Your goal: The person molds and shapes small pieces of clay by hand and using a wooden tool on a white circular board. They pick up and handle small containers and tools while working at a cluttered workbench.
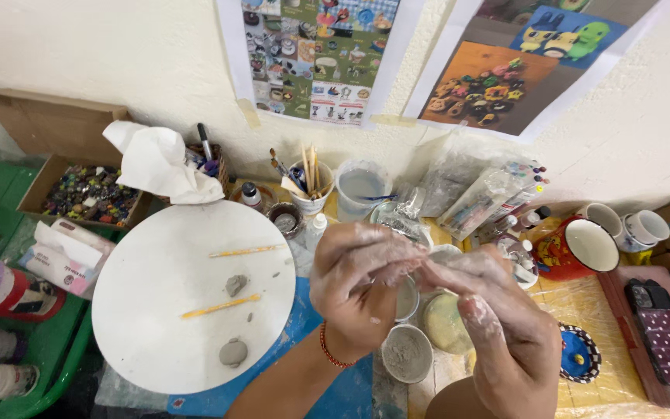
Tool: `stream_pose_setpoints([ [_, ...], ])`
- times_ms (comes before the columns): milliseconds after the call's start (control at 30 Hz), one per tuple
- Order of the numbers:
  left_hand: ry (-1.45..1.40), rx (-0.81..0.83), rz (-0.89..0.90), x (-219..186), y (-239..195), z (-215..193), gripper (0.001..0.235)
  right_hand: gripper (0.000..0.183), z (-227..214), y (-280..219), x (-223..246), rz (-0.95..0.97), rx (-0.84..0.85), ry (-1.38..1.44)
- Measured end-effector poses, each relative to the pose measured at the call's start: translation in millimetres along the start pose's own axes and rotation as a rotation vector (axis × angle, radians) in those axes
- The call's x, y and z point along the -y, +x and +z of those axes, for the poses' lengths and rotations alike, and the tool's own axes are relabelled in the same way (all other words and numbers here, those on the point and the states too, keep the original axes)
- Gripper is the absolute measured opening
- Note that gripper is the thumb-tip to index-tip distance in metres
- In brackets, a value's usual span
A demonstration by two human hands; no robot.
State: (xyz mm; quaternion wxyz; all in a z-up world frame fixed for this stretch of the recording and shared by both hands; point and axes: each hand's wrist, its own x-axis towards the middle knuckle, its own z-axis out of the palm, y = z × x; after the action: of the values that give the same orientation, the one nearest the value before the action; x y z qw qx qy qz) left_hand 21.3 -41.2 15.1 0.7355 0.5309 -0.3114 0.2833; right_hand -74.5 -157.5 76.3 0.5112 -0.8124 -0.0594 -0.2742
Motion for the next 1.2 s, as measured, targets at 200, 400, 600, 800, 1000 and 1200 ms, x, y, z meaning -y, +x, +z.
stream_pose_setpoints([
  [200,-0.262,-0.140,-0.350,-10.6,-10.2,11.9,0.011,0.029,38.3,38.7,-19.6,0.173,-0.209,-0.390],
  [400,-1.008,-0.046,-0.887,-29.8,-6.3,15.7,0.028,0.033,86.9,62.4,-66.9,-0.039,0.214,-0.737],
  [600,-1.289,-0.014,-1.154,-40.4,3.6,3.3,0.037,0.022,130.5,47.7,-91.2,-0.161,0.610,-0.747],
  [800,-1.323,-0.083,-1.146,-32.1,1.6,5.0,0.034,0.022,158.8,25.3,-73.6,-0.176,0.623,-0.663],
  [1000,-1.229,-0.169,-1.074,-29.9,1.3,2.9,0.043,0.025,178.0,15.5,-86.0,-0.221,0.618,-0.773],
  [1200,-1.191,-0.269,-1.024,-17.7,15.7,-5.4,0.046,0.024,187.7,17.1,-106.1,-0.299,0.638,-0.814],
])
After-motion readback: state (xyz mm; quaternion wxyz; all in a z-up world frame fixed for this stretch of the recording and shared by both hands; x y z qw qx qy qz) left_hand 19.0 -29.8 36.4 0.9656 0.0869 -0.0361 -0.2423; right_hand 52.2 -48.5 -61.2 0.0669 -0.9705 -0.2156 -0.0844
